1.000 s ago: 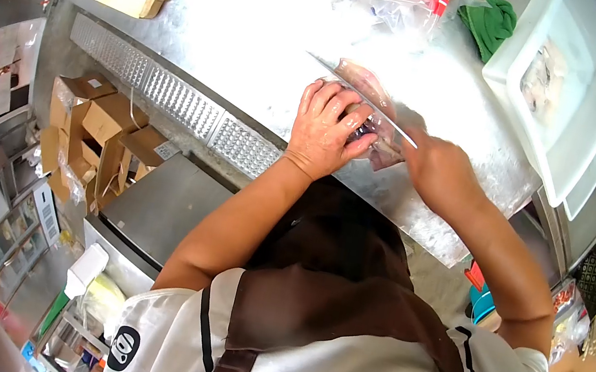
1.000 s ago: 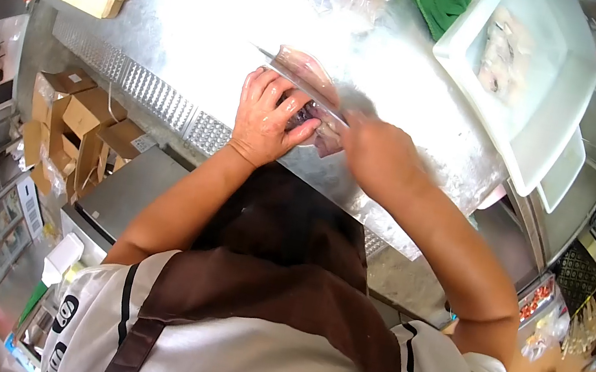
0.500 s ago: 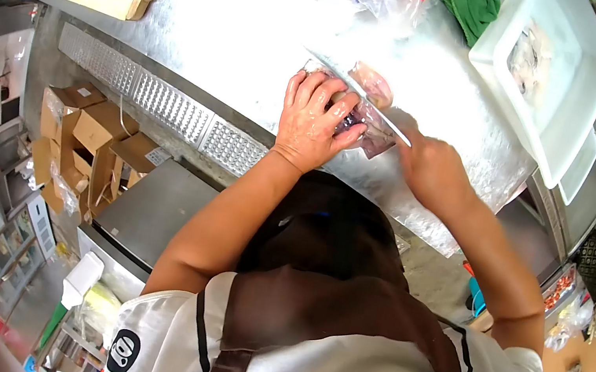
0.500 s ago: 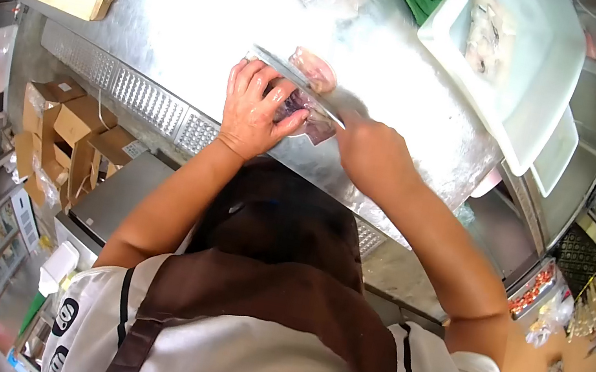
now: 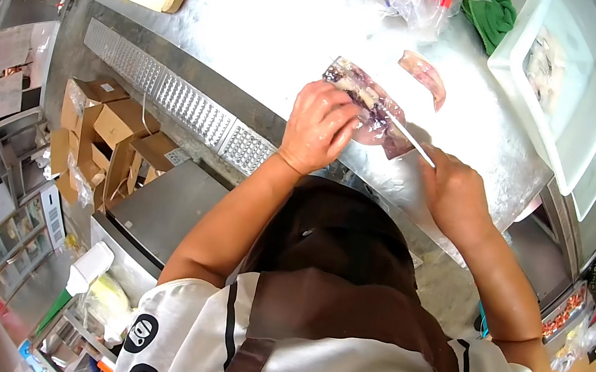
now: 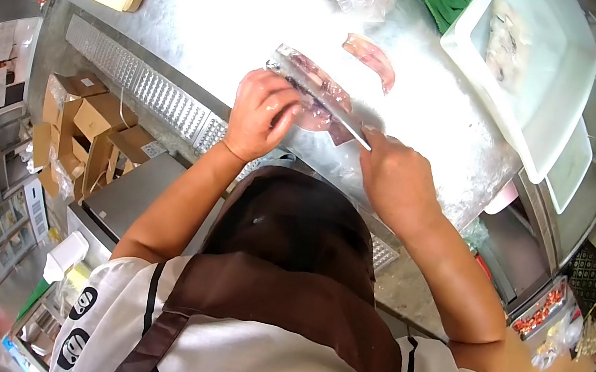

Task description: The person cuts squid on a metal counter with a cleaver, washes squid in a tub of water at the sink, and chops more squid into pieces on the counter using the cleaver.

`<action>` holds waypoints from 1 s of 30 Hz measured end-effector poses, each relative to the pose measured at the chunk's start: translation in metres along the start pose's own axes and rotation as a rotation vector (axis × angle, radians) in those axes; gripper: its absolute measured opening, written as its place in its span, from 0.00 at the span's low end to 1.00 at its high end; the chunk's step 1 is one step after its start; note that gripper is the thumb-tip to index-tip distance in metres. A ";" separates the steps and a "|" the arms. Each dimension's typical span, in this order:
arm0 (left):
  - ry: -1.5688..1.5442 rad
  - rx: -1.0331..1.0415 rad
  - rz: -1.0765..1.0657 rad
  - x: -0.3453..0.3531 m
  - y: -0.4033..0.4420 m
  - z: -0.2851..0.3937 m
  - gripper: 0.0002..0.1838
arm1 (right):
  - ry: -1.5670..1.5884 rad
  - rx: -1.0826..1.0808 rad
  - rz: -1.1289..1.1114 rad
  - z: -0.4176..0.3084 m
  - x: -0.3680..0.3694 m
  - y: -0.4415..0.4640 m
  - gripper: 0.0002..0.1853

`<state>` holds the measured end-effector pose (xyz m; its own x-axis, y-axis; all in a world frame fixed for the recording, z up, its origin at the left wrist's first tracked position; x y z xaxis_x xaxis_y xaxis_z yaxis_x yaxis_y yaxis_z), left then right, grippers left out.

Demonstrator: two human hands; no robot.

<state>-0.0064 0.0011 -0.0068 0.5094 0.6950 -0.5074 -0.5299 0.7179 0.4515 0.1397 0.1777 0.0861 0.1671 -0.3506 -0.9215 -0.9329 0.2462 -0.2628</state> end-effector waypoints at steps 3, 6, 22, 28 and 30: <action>0.006 0.029 -0.051 0.008 0.002 0.002 0.13 | -0.031 -0.014 -0.072 -0.004 0.007 0.004 0.12; 0.009 -0.020 -0.064 0.012 0.002 0.001 0.14 | -0.046 -0.012 -0.095 -0.003 0.010 0.006 0.12; 0.071 -0.025 -0.074 0.015 0.006 -0.001 0.19 | -0.055 -0.092 -0.198 -0.019 0.016 0.051 0.11; 0.061 -0.017 -0.081 0.020 0.007 0.000 0.18 | -0.013 0.037 -0.204 0.000 0.018 0.014 0.12; 0.044 -0.020 -0.096 0.021 0.002 0.003 0.18 | -0.021 -0.035 -0.246 -0.017 0.017 0.043 0.12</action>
Point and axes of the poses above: each hand's wrist, its own y-axis towards the middle knuckle, its own x-axis out of the palm, z = x × y, the point moved 2 cm from there along y, towards the middle knuckle, and after that the axes turned 14 degrees about -y, right-handed, at the moved point
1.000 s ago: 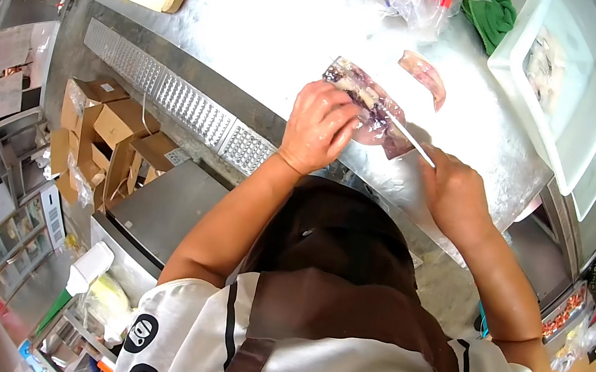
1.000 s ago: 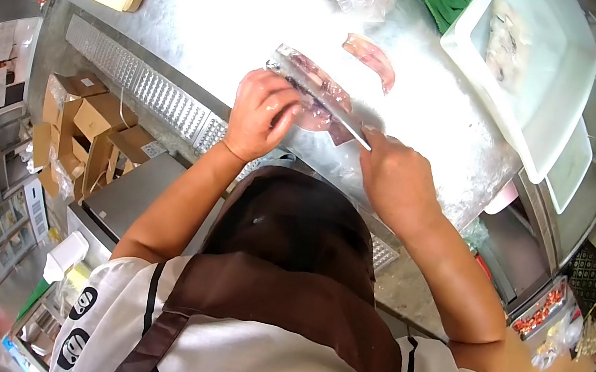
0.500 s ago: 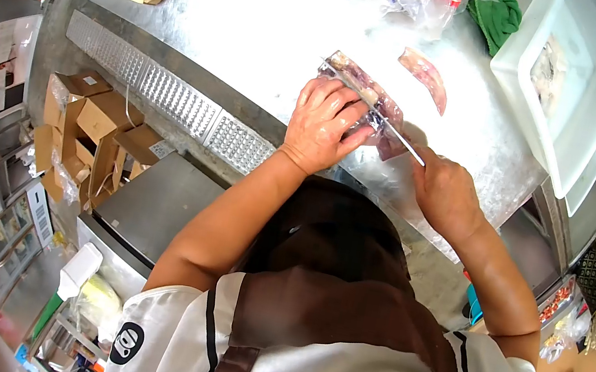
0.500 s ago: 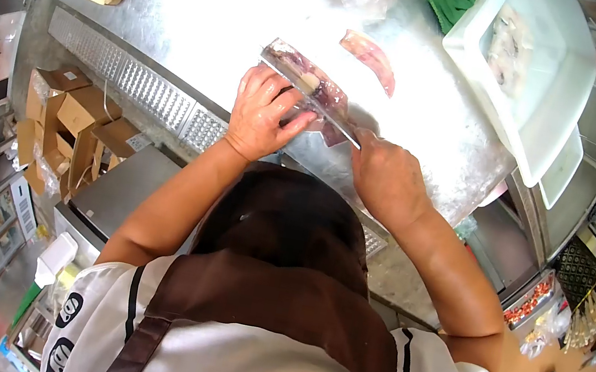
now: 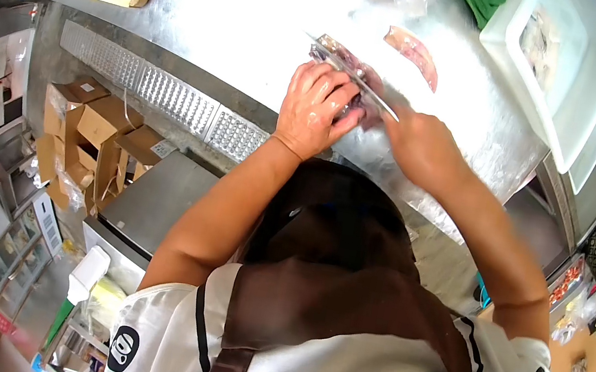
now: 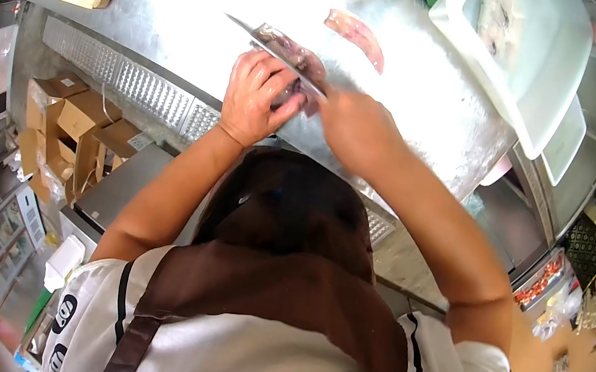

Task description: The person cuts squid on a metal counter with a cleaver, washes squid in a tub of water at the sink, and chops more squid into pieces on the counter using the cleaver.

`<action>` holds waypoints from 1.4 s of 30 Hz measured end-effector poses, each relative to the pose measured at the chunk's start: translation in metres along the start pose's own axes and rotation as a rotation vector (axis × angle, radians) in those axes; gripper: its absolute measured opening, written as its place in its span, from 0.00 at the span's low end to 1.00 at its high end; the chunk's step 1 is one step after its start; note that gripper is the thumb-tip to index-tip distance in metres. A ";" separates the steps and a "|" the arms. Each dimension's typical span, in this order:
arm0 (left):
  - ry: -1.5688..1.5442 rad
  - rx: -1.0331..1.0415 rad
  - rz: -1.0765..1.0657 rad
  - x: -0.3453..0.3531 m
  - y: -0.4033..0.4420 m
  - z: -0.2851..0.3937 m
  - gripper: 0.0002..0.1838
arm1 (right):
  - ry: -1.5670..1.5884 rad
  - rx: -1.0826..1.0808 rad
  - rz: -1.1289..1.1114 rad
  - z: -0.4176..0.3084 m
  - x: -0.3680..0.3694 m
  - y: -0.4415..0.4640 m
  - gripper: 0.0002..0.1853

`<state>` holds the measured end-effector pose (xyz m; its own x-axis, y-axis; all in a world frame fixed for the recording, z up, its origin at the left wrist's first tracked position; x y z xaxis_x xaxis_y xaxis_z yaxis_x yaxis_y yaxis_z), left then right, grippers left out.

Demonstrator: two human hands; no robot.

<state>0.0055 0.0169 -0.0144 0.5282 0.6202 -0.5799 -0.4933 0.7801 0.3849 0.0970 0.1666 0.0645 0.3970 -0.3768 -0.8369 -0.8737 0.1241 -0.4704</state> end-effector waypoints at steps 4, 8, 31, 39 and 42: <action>0.000 -0.011 -0.026 -0.003 0.002 -0.004 0.18 | -0.046 -0.116 0.141 0.012 0.026 0.001 0.13; 0.028 -0.054 0.004 0.000 -0.001 -0.005 0.18 | 0.052 0.146 -0.069 0.021 0.018 -0.038 0.13; 0.058 -0.042 -0.052 -0.004 -0.002 0.003 0.20 | 0.131 0.287 0.117 0.055 0.015 -0.104 0.13; 0.049 -0.051 -0.065 -0.004 -0.004 0.002 0.20 | -0.019 0.077 0.230 0.028 0.012 -0.042 0.12; 0.059 -0.050 -0.063 -0.003 -0.004 0.001 0.20 | -0.076 0.069 0.190 0.023 0.013 -0.033 0.12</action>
Point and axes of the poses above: each hand's wrist, its own y-axis towards the middle knuckle, its own x-axis out of the palm, z = x × y, the point moved 2 cm from there along y, towards the middle knuckle, and after that the axes turned 14 degrees about -y, right-handed, at the moved point
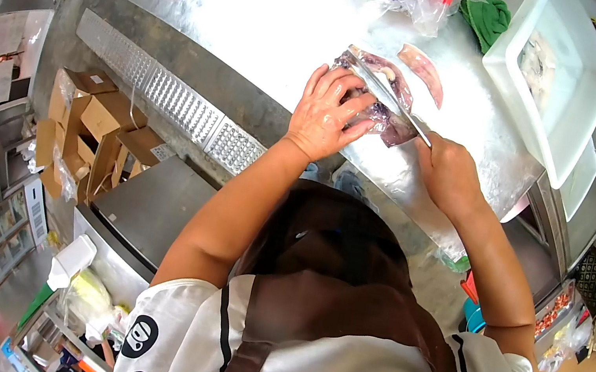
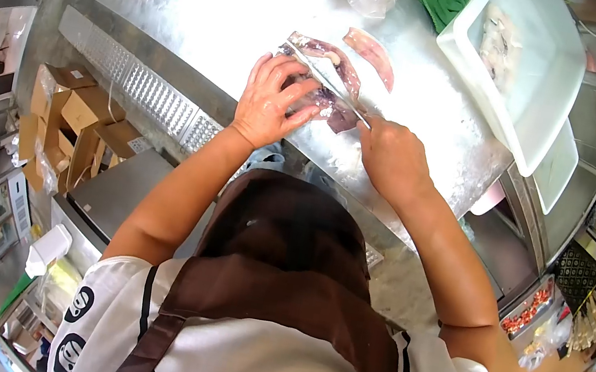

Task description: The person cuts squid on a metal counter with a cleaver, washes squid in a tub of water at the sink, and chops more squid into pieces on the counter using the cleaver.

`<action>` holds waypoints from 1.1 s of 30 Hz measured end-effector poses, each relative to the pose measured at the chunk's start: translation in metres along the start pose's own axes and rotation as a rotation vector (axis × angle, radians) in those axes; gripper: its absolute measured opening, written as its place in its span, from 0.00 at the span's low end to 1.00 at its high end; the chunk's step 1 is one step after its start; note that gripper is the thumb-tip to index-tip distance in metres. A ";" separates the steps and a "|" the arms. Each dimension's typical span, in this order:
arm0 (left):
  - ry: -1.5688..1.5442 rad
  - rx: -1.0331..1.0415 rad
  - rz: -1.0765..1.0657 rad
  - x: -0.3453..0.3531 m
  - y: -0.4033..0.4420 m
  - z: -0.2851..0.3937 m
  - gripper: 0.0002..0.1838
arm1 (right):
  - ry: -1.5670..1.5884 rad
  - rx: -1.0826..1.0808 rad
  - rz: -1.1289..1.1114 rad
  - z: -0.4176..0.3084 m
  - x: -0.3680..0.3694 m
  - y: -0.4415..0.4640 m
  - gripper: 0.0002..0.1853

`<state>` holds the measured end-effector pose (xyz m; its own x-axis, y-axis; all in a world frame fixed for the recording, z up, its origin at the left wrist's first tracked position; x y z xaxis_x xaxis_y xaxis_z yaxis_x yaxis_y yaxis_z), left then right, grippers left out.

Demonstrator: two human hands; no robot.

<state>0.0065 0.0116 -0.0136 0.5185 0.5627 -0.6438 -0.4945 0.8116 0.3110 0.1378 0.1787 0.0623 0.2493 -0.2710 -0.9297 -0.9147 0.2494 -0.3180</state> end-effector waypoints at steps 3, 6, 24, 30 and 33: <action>-0.009 -0.008 0.000 0.000 0.001 0.000 0.20 | 0.002 0.007 -0.038 -0.002 -0.005 0.001 0.12; -0.015 -0.017 0.001 -0.001 0.002 0.000 0.21 | 0.013 -0.006 -0.036 -0.002 -0.008 0.002 0.11; -0.043 -0.055 -0.009 -0.001 0.003 -0.002 0.21 | 0.020 0.000 -0.111 -0.008 -0.009 0.026 0.10; -0.060 -0.024 -0.034 -0.001 0.005 0.001 0.20 | -0.153 -0.211 -0.145 -0.040 -0.005 0.083 0.11; -0.055 -0.042 -0.024 -0.002 0.004 0.001 0.22 | -0.187 -0.184 -0.074 -0.020 -0.005 0.095 0.12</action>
Point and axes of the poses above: each hand's wrist, its own y-axis towards the middle knuckle, its own x-axis out of the palm, z = x × y, the point moved 2 cm from there along y, towards the middle knuckle, and after that the axes turned 14 degrees about -y, right-handed, at the moved point
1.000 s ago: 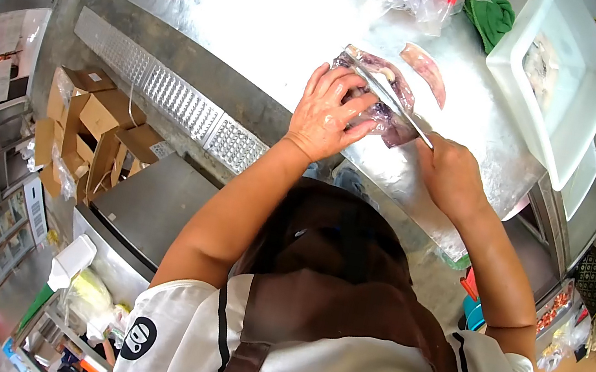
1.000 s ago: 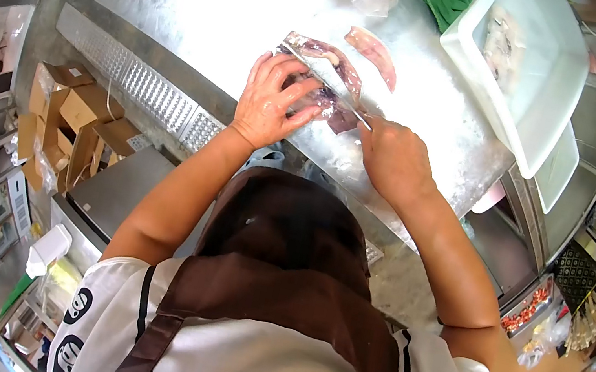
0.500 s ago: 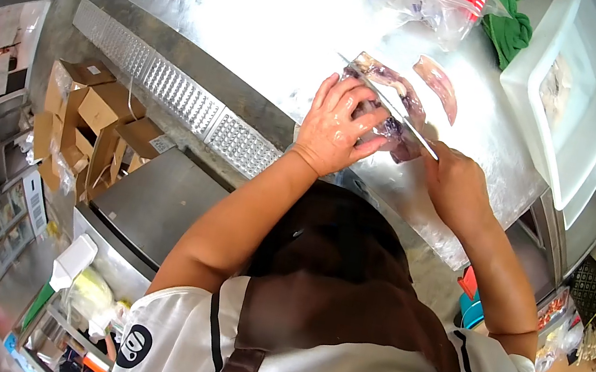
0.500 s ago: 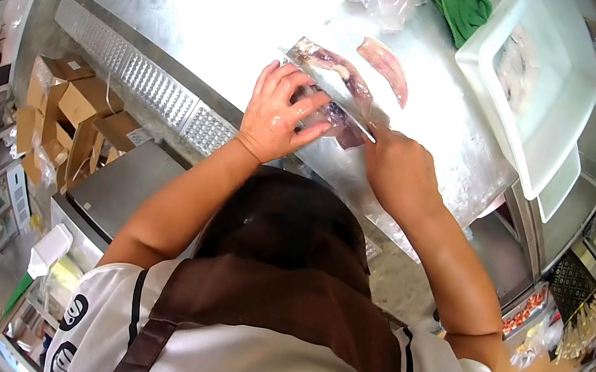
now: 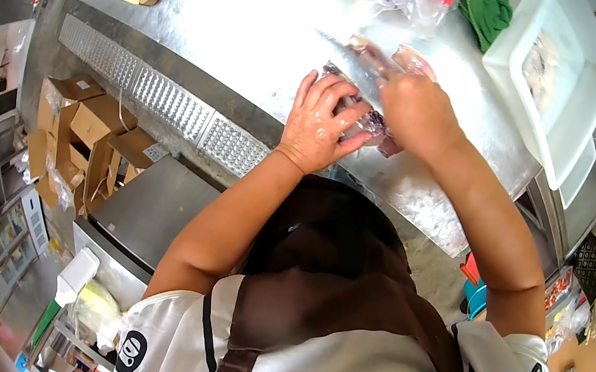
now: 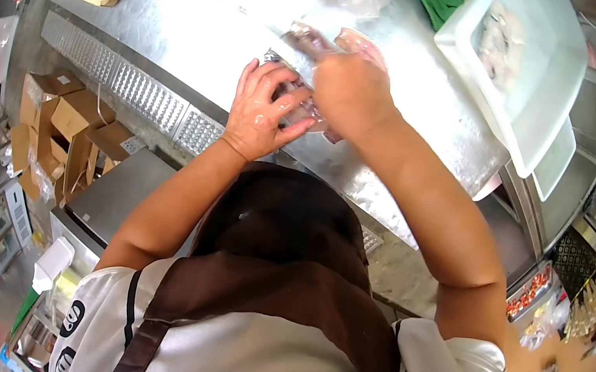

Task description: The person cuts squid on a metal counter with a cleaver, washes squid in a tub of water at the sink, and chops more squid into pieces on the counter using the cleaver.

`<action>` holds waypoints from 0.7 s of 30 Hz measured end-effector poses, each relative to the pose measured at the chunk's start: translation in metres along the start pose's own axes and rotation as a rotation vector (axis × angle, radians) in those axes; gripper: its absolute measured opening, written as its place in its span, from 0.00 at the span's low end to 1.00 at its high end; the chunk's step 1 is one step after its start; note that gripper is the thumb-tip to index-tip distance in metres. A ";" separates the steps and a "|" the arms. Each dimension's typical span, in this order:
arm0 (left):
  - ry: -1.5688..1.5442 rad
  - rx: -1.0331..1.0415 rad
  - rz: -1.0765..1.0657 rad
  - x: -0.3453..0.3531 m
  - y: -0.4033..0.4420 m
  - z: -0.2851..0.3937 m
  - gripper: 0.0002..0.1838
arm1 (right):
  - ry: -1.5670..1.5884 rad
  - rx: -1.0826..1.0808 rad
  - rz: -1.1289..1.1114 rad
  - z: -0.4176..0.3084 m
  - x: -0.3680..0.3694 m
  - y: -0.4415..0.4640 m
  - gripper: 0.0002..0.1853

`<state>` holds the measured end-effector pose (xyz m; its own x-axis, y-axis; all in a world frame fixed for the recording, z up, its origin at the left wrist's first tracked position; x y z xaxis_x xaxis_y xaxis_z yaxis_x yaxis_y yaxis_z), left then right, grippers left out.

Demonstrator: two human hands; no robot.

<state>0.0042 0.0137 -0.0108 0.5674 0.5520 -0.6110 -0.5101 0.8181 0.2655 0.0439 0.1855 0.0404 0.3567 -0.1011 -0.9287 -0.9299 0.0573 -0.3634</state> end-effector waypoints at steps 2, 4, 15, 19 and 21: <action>-0.006 -0.004 0.014 -0.001 -0.004 0.001 0.23 | -0.052 0.077 0.080 0.024 -0.005 -0.016 0.14; 0.007 -0.019 0.017 0.000 -0.003 0.003 0.23 | 0.174 0.256 0.063 0.041 -0.013 -0.040 0.12; -0.138 0.142 -0.039 0.030 -0.010 0.027 0.20 | 0.332 0.357 -0.002 0.019 0.014 -0.157 0.12; -0.055 0.167 -0.072 0.035 -0.013 0.027 0.17 | 0.298 0.342 -0.037 0.017 0.025 -0.149 0.13; -0.027 0.159 -0.072 0.034 -0.011 0.028 0.16 | 0.233 0.349 -0.103 0.015 0.025 -0.130 0.12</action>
<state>0.0470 0.0279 -0.0133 0.6173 0.4937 -0.6126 -0.3604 0.8696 0.3376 0.1752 0.1900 0.0629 0.3789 -0.3433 -0.8594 -0.7901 0.3636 -0.4936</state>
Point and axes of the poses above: each hand's wrist, its own y-axis towards the middle knuckle, its own x-axis out of the palm, z = x × y, the point moved 2 cm from there along y, towards the middle knuckle, and after that the axes turned 14 degrees about -y, right-handed, at the moved point
